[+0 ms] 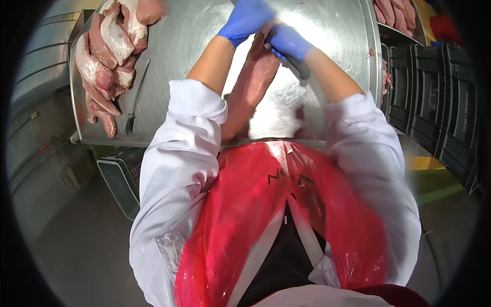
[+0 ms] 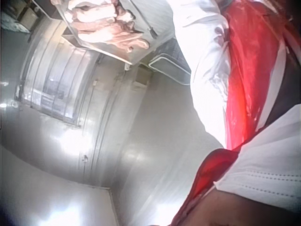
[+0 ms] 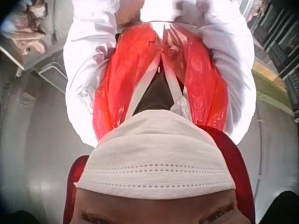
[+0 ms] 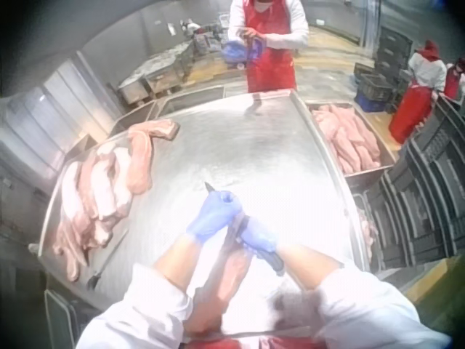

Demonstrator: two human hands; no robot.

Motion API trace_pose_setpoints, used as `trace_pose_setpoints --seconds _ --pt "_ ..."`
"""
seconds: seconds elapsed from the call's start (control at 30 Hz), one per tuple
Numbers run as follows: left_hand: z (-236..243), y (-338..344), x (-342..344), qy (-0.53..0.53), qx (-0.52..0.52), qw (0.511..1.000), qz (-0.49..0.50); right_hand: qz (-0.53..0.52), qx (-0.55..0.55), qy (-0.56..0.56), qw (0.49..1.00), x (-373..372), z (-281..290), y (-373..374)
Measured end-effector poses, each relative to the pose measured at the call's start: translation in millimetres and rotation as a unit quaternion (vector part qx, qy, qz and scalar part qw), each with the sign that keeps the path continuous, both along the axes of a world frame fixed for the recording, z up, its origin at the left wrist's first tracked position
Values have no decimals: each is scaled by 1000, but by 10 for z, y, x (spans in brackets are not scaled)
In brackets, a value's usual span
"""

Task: The person uses a knife to trim fat and sinew from large cuts of raw meat on a stainless steel table. They repeatedly slice off unwanted tissue and place the trimmed meat into a nearby bin while discarding the trimmings into a separate container.

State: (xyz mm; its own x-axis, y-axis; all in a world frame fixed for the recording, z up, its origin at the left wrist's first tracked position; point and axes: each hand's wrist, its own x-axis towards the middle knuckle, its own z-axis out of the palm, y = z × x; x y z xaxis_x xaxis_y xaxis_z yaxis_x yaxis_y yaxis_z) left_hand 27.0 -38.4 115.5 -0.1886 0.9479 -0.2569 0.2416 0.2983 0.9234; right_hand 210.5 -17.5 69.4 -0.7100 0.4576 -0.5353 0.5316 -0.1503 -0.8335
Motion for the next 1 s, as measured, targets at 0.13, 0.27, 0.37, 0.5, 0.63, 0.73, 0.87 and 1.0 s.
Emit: trace_pose_setpoints --seconds 0.13,0.27,0.37,0.5,0.63,0.73,0.87,1.0 --pt "-118 -229 -539 -151 51 985 72 203 67 -44 976 834 389 -642" --pt "293 -570 -172 -159 98 981 48 166 -4 -20 986 698 264 -774" --pt "544 -1134 -386 -211 154 964 49 191 -64 -50 978 164 240 -733" --pt "1365 -2632 -638 -168 181 938 245 295 -73 -13 952 816 535 -1141" --pt "1634 -4221 -704 -72 146 914 371 236 -87 -69 965 1384 793 -1097" --pt "1221 -5406 -865 -55 50 895 439 68 -107 -36 991 1695 568 -903" --pt "217 -6303 -957 384 -415 776 278 -18 -34 -12 999 1843 621 -824" --pt "-518 -4145 -227 512 -110 849 73 -102 -40 13 994 2028 418 -909"
